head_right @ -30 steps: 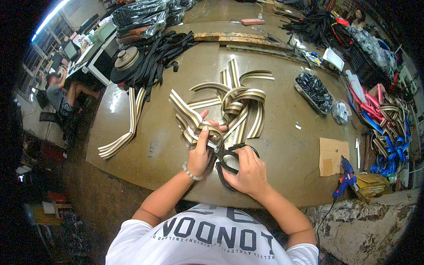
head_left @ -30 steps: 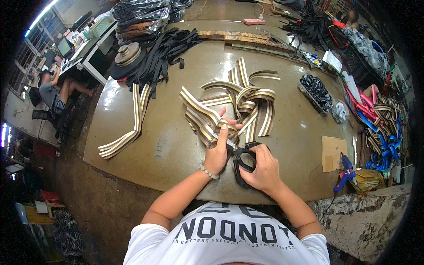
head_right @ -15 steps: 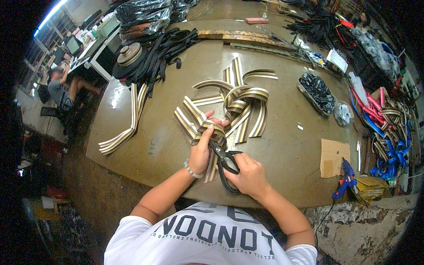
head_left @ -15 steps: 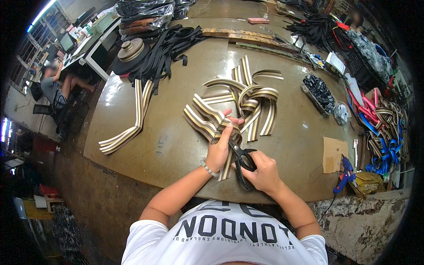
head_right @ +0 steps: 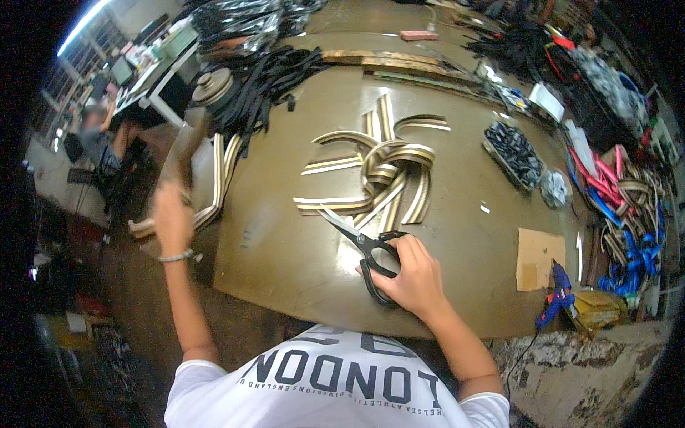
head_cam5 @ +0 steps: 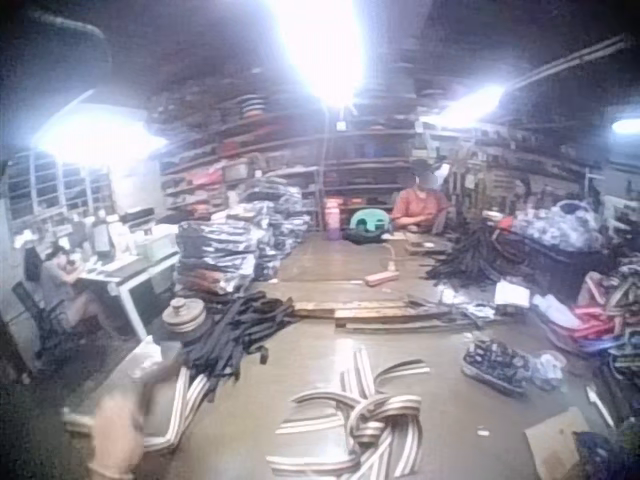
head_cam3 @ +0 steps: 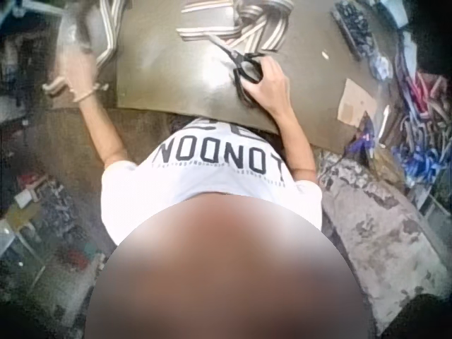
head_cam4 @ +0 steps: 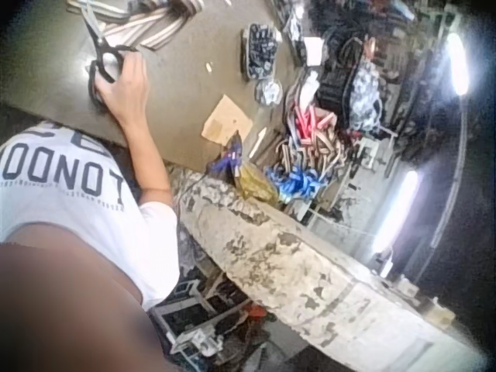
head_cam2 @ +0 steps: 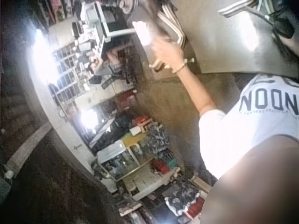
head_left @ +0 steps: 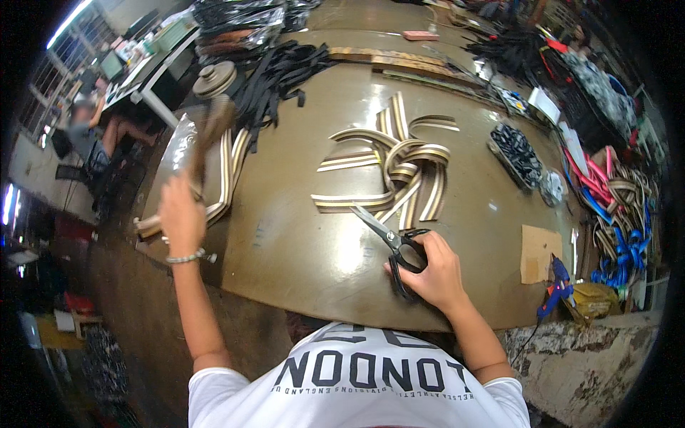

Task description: The person cuts a bundle of zippers with scissors, removes a rubber band, and lays the zippers on the table. They then use a hot glue gun to attach a zipper to a black fabric strip, aligning and pressing the pieces together.

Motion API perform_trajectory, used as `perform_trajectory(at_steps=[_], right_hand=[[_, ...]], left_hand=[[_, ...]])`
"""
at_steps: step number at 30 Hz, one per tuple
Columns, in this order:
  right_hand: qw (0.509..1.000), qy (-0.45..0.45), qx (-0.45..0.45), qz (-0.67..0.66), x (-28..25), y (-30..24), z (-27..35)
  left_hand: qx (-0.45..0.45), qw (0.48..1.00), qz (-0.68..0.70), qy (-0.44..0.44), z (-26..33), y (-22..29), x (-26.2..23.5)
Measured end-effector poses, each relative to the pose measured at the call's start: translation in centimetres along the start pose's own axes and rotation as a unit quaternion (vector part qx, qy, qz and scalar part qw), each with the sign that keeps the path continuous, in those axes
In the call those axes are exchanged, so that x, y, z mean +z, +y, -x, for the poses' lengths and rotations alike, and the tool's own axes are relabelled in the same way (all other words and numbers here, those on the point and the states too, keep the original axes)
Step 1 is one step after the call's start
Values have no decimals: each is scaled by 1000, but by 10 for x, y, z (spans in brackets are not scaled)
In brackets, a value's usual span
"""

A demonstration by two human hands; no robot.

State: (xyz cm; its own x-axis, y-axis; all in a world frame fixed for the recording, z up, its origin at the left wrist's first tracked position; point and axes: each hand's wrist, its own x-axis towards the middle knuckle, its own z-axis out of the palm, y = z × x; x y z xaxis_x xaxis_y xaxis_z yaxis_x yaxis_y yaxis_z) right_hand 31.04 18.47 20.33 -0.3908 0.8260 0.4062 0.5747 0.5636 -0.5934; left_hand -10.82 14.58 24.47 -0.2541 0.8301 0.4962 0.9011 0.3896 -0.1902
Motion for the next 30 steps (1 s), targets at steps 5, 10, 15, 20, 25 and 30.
perform_trajectory(at_steps=[5,10,15,20,25,30], right_hand=[[987,83,119,-68,-8,12,0],[968,149,166,-115,-15,28,-4],[963,131,221,-85,-11,37,-7],[976,61,202,50,-10,38,-6],[981,36,191,21,-13,29,-10],[974,-46,220,12,-8,15,-22]], left_hand=[[-26,975,67,-212,37,4,78],[105,959,261,27,19,33,36],[112,796,575,-152,11,199,-3],[-12,778,571,-262,-23,274,30],[-228,409,855,-223,-21,261,46],[-264,322,892,-173,4,264,35]])
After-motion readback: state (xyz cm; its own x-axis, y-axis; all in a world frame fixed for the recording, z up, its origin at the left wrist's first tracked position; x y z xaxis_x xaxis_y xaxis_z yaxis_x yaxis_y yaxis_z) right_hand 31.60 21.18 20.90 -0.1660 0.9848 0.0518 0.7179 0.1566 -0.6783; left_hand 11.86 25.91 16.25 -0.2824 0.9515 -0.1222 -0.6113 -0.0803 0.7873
